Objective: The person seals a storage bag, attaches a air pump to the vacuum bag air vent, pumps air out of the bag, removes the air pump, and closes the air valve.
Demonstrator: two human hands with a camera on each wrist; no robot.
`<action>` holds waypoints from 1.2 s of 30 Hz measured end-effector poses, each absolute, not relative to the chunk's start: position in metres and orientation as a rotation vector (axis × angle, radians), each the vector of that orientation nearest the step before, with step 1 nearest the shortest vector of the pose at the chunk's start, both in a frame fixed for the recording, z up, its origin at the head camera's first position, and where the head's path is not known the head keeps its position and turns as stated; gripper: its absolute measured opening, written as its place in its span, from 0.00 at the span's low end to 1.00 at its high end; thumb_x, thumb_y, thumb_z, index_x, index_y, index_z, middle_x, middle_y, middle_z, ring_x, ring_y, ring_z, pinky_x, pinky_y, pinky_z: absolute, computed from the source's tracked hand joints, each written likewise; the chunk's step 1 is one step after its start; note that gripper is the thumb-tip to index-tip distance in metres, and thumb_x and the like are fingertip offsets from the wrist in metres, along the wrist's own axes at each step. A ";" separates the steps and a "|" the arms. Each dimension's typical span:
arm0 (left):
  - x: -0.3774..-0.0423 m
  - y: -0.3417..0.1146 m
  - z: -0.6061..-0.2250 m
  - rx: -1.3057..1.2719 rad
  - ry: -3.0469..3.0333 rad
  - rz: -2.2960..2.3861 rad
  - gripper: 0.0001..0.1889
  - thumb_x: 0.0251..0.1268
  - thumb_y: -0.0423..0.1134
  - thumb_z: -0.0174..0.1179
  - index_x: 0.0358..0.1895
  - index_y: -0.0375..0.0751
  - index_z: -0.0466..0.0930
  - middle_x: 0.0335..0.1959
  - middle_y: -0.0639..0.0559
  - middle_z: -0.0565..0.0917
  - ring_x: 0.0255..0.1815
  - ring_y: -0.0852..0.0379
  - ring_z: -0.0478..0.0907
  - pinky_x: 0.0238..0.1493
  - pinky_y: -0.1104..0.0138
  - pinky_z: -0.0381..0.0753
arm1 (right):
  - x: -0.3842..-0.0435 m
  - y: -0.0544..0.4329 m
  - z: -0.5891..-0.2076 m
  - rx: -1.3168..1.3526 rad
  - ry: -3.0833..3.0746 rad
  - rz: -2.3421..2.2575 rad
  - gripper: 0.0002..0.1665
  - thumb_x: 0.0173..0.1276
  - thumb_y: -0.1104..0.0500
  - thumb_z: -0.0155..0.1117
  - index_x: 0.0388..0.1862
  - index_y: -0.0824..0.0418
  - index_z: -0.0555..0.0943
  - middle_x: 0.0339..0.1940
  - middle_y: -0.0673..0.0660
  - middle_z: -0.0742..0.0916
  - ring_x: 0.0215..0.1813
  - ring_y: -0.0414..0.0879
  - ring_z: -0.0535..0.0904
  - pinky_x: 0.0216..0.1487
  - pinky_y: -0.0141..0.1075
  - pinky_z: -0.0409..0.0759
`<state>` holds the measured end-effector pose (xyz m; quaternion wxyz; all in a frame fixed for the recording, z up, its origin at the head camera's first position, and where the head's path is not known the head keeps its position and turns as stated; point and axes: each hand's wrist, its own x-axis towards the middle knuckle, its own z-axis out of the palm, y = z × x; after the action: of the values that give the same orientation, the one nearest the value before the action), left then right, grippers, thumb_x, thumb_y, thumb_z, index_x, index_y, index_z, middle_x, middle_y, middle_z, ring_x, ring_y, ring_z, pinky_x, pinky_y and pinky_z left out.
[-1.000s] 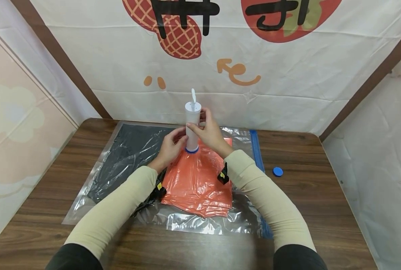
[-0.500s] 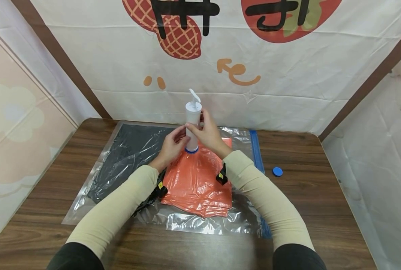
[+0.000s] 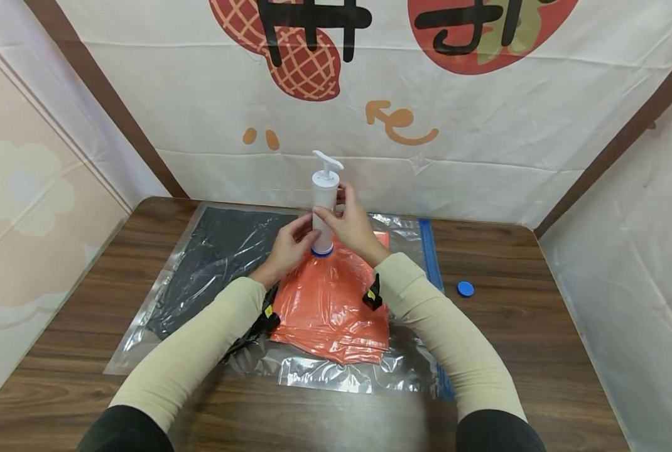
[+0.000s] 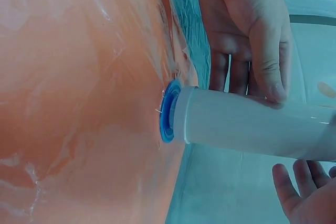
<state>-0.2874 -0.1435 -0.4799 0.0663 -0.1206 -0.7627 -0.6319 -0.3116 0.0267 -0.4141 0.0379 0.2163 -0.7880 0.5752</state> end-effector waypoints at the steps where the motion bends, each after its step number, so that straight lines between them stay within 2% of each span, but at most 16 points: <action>1: -0.287 -0.144 -0.480 -0.363 -2.296 -1.905 0.24 0.76 0.33 0.59 0.71 0.33 0.71 0.65 0.36 0.78 0.67 0.43 0.76 0.66 0.52 0.75 | -0.311 0.027 -0.414 0.654 -2.411 1.767 0.39 0.71 0.57 0.70 0.74 0.64 0.61 0.59 0.65 0.79 0.60 0.56 0.77 0.60 0.49 0.78; 7: -0.288 -0.146 -0.481 -0.334 -2.303 -1.852 0.20 0.76 0.33 0.58 0.68 0.35 0.74 0.64 0.40 0.79 0.64 0.47 0.77 0.65 0.56 0.76 | -0.311 0.029 -0.415 0.657 -2.379 1.776 0.36 0.72 0.58 0.70 0.70 0.66 0.62 0.59 0.65 0.79 0.59 0.56 0.77 0.59 0.50 0.78; 12: -0.289 -0.145 -0.481 -0.332 -2.287 -1.865 0.21 0.75 0.33 0.61 0.67 0.36 0.74 0.63 0.41 0.79 0.63 0.47 0.78 0.65 0.57 0.77 | -0.311 0.029 -0.417 0.701 -2.356 1.796 0.36 0.72 0.59 0.69 0.71 0.67 0.63 0.59 0.66 0.79 0.59 0.56 0.76 0.59 0.51 0.78; 20: -0.289 -0.142 -0.479 -0.344 -2.333 -1.879 0.27 0.74 0.33 0.61 0.74 0.36 0.68 0.67 0.38 0.76 0.68 0.44 0.75 0.67 0.56 0.75 | -0.310 0.027 -0.416 0.731 -2.380 1.807 0.38 0.73 0.57 0.68 0.74 0.65 0.61 0.62 0.65 0.78 0.62 0.56 0.76 0.63 0.52 0.77; 27: -0.288 -0.143 -0.480 -0.380 -2.367 -1.841 0.27 0.74 0.35 0.62 0.74 0.39 0.70 0.67 0.40 0.77 0.68 0.46 0.75 0.67 0.55 0.75 | -0.310 0.024 -0.412 0.681 -2.405 1.765 0.36 0.72 0.56 0.69 0.71 0.64 0.64 0.58 0.64 0.80 0.59 0.56 0.78 0.59 0.48 0.80; 31: -0.287 -0.144 -0.480 -0.383 -2.354 -1.840 0.26 0.75 0.35 0.61 0.73 0.37 0.70 0.66 0.39 0.77 0.68 0.45 0.75 0.67 0.54 0.75 | -0.309 0.024 -0.410 0.650 -2.381 1.773 0.37 0.71 0.57 0.71 0.71 0.65 0.64 0.57 0.65 0.80 0.59 0.56 0.77 0.58 0.49 0.80; 36: -0.286 -0.145 -0.481 -0.363 -2.359 -1.810 0.23 0.78 0.33 0.55 0.72 0.33 0.70 0.66 0.37 0.77 0.66 0.44 0.76 0.67 0.54 0.75 | -0.308 0.027 -0.410 0.628 -2.370 1.743 0.40 0.70 0.57 0.72 0.72 0.62 0.60 0.60 0.64 0.78 0.59 0.54 0.77 0.57 0.48 0.80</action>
<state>-0.2858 -0.1451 -0.4814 0.0731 -0.1210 -0.7854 -0.6026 -0.3076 0.0272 -0.4097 0.0665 0.2084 -0.7862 0.5780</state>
